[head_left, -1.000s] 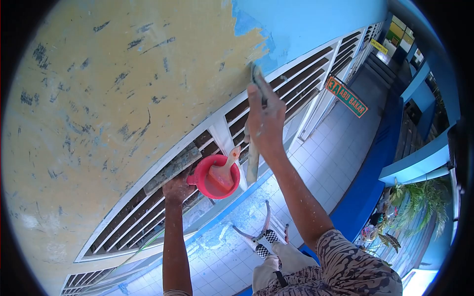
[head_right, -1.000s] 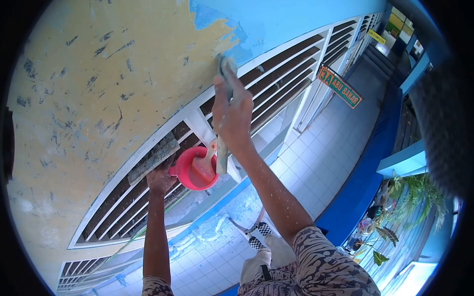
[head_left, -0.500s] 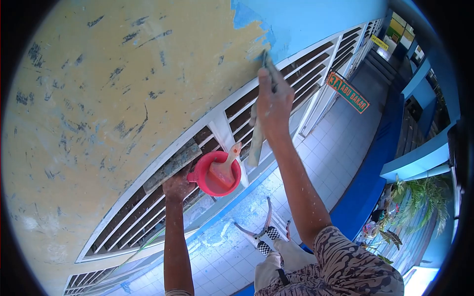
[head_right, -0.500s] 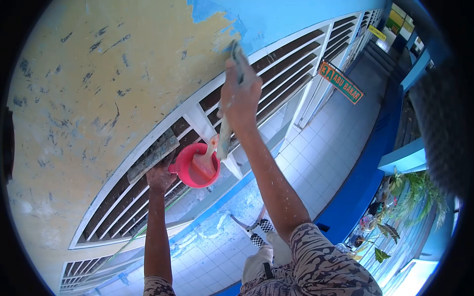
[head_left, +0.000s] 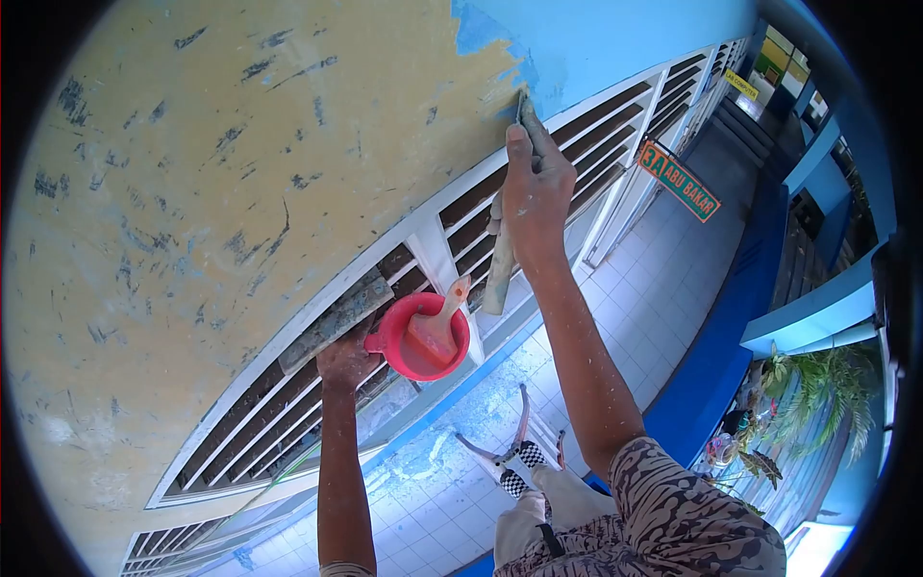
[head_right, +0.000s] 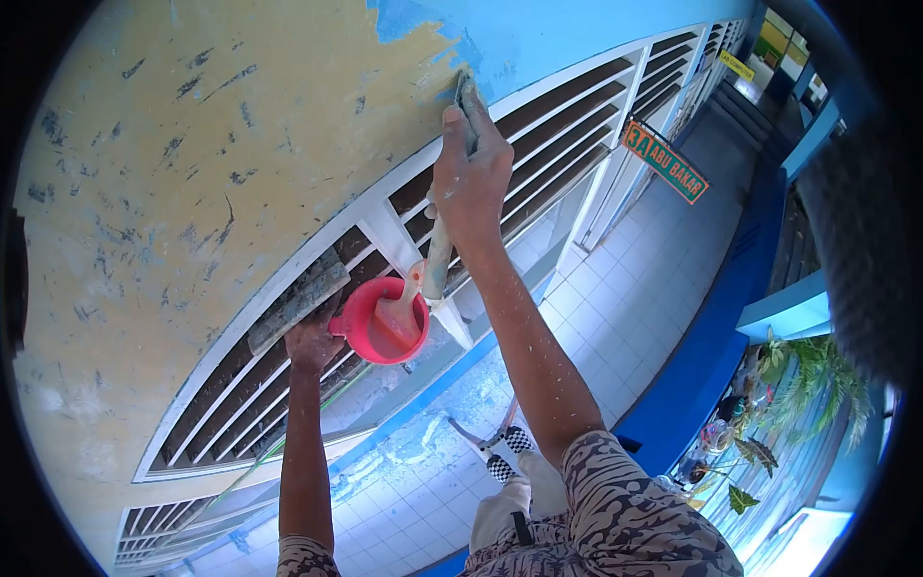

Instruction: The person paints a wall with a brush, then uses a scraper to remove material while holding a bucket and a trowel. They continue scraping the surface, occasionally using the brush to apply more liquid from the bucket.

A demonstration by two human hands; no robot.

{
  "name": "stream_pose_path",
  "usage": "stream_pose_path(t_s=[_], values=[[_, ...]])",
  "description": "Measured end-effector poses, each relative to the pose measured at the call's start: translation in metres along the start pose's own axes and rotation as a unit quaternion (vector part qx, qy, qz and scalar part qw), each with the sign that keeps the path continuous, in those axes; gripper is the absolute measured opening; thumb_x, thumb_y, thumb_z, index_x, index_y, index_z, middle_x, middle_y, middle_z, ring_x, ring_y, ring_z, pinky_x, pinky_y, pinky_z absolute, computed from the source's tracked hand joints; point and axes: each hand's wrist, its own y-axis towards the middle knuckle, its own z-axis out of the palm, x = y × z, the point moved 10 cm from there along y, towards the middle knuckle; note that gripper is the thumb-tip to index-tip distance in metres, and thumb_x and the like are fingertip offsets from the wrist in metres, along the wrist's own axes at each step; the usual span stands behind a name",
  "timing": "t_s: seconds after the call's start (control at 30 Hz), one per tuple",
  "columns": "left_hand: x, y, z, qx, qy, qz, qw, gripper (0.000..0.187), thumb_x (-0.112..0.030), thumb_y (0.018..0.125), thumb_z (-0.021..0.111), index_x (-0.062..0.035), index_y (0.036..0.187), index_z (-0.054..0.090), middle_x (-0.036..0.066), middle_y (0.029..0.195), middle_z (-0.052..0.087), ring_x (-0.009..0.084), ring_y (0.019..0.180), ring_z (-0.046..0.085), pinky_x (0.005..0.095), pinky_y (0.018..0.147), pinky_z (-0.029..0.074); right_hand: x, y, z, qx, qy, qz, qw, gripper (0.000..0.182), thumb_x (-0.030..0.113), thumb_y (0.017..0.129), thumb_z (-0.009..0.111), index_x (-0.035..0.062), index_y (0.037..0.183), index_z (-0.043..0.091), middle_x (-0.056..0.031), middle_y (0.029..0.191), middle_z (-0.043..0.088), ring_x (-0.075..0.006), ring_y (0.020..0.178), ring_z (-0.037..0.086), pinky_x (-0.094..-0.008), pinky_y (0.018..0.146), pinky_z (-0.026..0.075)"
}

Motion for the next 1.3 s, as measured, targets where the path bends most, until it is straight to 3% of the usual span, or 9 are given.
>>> stream_pose_path(t_s=[0.1, 0.17, 0.23, 0.4, 0.57, 0.67, 0.77, 0.93, 1.3], values=[[-0.002, 0.008, -0.001, -0.013, 0.000, -0.002, 1.000, 0.069, -0.048, 0.072, 0.076, -0.0315, 0.137, 0.058, 0.004, 0.138, 0.060, 0.0278, 0.127, 0.057, 0.0489, 0.108, 0.042, 0.044, -0.053, 0.026, -0.065, -0.196, -0.500, 0.841, 0.044, 0.023, 0.103, 0.052, -0.0074, 0.136, 0.053, -0.0029, 0.057, 0.054, -0.0109, 0.040, 0.049, -0.0271, 0.040, 0.042], [-0.005, 0.004, -0.002, -0.045, -0.012, 0.010, 0.999, 0.069, -0.048, 0.073, 0.075, -0.0317, 0.138, 0.058, 0.003, 0.139, 0.060, 0.0276, 0.127, 0.057, 0.0491, 0.108, 0.042, 0.040, -0.050, 0.021, -0.047, -0.193, -0.463, 0.864, 0.043, 0.022, 0.103, 0.053, -0.0068, 0.135, 0.054, -0.0042, 0.057, 0.055, -0.0107, 0.042, 0.051, -0.0267, 0.041, 0.041], [0.000, 0.001, 0.009, 0.015, -0.001, -0.001, 1.000, 0.068, -0.047, 0.073, 0.075, -0.0322, 0.138, 0.058, 0.003, 0.140, 0.059, 0.0273, 0.127, 0.057, 0.0498, 0.108, 0.042, -0.002, -0.005, 0.006, 0.016, -0.026, 0.009, 0.999, 0.042, 0.021, 0.101, 0.055, -0.0057, 0.134, 0.057, -0.0180, 0.074, 0.066, -0.0187, 0.069, 0.064, -0.0390, 0.074, 0.053], [-0.001, 0.007, 0.006, 0.010, -0.005, -0.006, 1.000, 0.068, -0.045, 0.072, 0.074, -0.0327, 0.137, 0.058, 0.003, 0.138, 0.060, 0.0266, 0.127, 0.057, 0.0498, 0.108, 0.042, 0.075, -0.040, 0.026, -0.074, -0.198, -0.535, 0.818, 0.045, 0.022, 0.101, 0.054, -0.0084, 0.134, 0.054, -0.0003, 0.057, 0.051, -0.0104, 0.043, 0.053, -0.0236, 0.045, 0.048], [0.004, 0.001, 0.013, 0.033, -0.014, -0.018, 0.999, 0.068, -0.045, 0.071, 0.075, -0.0330, 0.137, 0.059, 0.004, 0.136, 0.062, 0.0265, 0.125, 0.058, 0.0494, 0.107, 0.043, 0.019, 0.006, 0.005, 0.011, -0.003, -0.043, 0.999, 0.044, 0.020, 0.101, 0.053, -0.0069, 0.136, 0.053, -0.0086, 0.068, 0.063, -0.0182, 0.056, 0.061, -0.0347, 0.064, 0.056], [-0.004, 0.007, -0.006, -0.076, 0.008, 0.017, 0.997, 0.069, -0.045, 0.070, 0.075, -0.0328, 0.136, 0.060, 0.004, 0.135, 0.063, 0.0270, 0.124, 0.059, 0.0497, 0.107, 0.043, 0.040, -0.024, 0.018, -0.085, -0.178, -0.556, 0.807, 0.048, 0.023, 0.102, 0.052, -0.0054, 0.141, 0.048, -0.0016, 0.055, 0.050, -0.0085, 0.039, 0.047, -0.0258, 0.035, 0.044], [0.000, -0.002, -0.001, -0.058, -0.022, 0.015, 0.998, 0.072, -0.047, 0.069, 0.076, -0.0328, 0.137, 0.058, 0.005, 0.134, 0.063, 0.0273, 0.124, 0.059, 0.0500, 0.108, 0.042, 0.020, 0.015, -0.006, -0.005, -0.062, -0.033, 0.998, 0.044, 0.021, 0.102, 0.053, -0.0063, 0.136, 0.053, -0.0059, 0.063, 0.060, -0.0133, 0.051, 0.057, -0.0301, 0.056, 0.054], [-0.003, 0.005, 0.000, -0.037, -0.002, 0.012, 0.999, 0.074, -0.048, 0.070, 0.076, -0.0331, 0.140, 0.055, 0.005, 0.140, 0.058, 0.0285, 0.128, 0.056, 0.0516, 0.109, 0.040, 0.040, -0.003, 0.013, 0.027, -0.188, -0.303, 0.934, 0.047, 0.025, 0.102, 0.055, -0.0038, 0.139, 0.051, -0.0013, 0.056, 0.048, -0.0093, 0.040, 0.046, -0.0259, 0.038, 0.045], [0.003, 0.002, 0.011, 0.006, -0.031, -0.010, 0.999, 0.075, -0.051, 0.069, 0.077, -0.0332, 0.139, 0.057, 0.006, 0.137, 0.060, 0.0310, 0.127, 0.056, 0.0512, 0.108, 0.041, 0.034, 0.012, -0.001, 0.011, -0.031, -0.060, 0.998, 0.046, 0.024, 0.101, 0.054, -0.0059, 0.136, 0.054, -0.0038, 0.059, 0.054, -0.0112, 0.042, 0.049, -0.0273, 0.044, 0.049]])
